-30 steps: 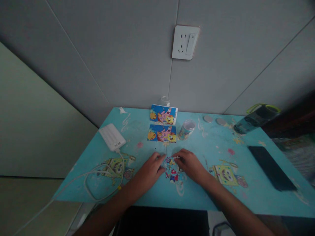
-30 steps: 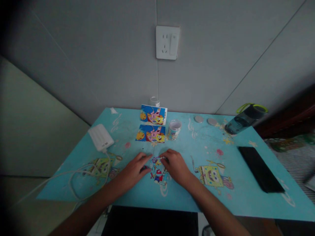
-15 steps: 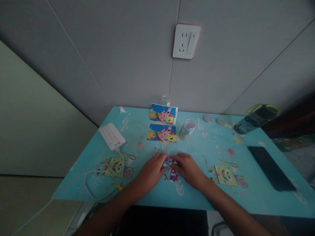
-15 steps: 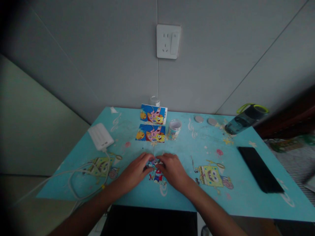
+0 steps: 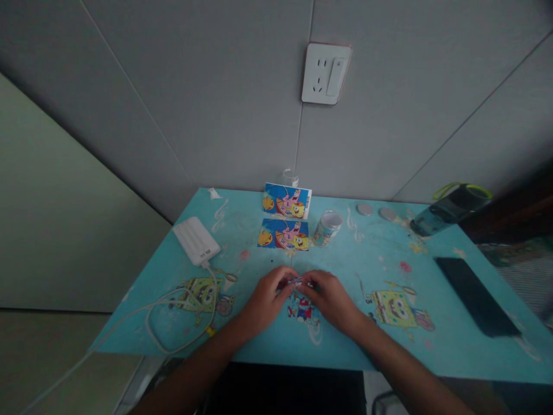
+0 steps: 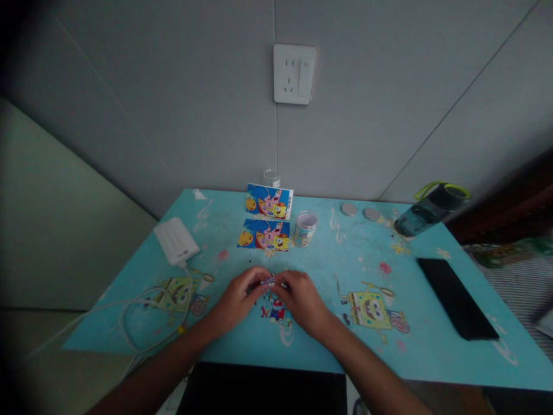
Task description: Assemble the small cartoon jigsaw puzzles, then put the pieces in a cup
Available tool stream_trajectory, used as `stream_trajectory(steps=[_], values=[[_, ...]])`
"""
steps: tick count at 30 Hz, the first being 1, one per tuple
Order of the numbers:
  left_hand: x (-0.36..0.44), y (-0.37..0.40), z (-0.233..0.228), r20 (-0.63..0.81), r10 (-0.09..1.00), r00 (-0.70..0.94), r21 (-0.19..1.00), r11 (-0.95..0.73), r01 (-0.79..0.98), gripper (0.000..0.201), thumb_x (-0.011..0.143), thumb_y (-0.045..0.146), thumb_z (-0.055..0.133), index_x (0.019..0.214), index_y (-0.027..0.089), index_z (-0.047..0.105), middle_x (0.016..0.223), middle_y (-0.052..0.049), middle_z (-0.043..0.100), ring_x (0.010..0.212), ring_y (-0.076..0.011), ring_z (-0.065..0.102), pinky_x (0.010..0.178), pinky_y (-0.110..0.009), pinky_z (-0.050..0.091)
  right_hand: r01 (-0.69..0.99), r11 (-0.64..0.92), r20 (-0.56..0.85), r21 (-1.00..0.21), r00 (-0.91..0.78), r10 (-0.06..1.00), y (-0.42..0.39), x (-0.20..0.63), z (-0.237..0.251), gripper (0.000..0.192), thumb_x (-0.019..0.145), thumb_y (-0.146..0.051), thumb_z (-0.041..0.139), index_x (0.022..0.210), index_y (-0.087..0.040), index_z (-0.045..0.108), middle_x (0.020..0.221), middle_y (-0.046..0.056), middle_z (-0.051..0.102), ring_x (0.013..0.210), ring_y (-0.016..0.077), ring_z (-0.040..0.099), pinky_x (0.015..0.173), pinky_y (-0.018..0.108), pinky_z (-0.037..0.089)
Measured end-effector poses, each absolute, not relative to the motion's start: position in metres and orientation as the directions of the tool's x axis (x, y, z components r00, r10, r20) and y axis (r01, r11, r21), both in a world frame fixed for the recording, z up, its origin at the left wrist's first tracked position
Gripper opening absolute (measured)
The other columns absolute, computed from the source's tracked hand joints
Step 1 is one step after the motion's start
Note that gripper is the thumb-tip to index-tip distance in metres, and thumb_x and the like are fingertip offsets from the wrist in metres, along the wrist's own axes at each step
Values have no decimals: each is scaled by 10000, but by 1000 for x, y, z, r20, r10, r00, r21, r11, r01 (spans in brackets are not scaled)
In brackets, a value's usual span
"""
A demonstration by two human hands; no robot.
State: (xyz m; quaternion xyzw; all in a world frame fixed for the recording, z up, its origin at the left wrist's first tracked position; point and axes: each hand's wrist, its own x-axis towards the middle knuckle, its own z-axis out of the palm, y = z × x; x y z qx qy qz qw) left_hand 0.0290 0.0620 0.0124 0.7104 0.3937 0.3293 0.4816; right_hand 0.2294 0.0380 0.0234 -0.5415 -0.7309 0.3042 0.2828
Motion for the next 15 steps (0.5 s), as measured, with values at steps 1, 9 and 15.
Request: stream_trajectory(steps=[1,9,15], values=[[28,63,13,76,888,453,956,-194,219,110,958,241,556,1064,226,579,985,-18,656,924,-173,642,855,-302,495,606,226,88,-763,-248,965,39,230,23,112,945,-297,649,930,-211,720,829,9,714,770,167,640,739,280,452],[19,74,17,-47,944,328,990,0,142,233,949,344,562,1123,190,578,893,-17,654,791,-165,655,734,-275,513,614,260,57,-745,-330,942,42,234,24,279,946,-285,657,1218,-242,702,954,40,734,876,187,672,825,294,486],[15,75,16,-81,955,284,987,37,159,213,940,390,566,973,181,594,786,4,628,737,-162,637,694,-268,494,739,321,15,-592,-388,921,35,232,25,232,955,-254,641,1170,-255,727,1030,60,680,964,197,651,899,329,466]])
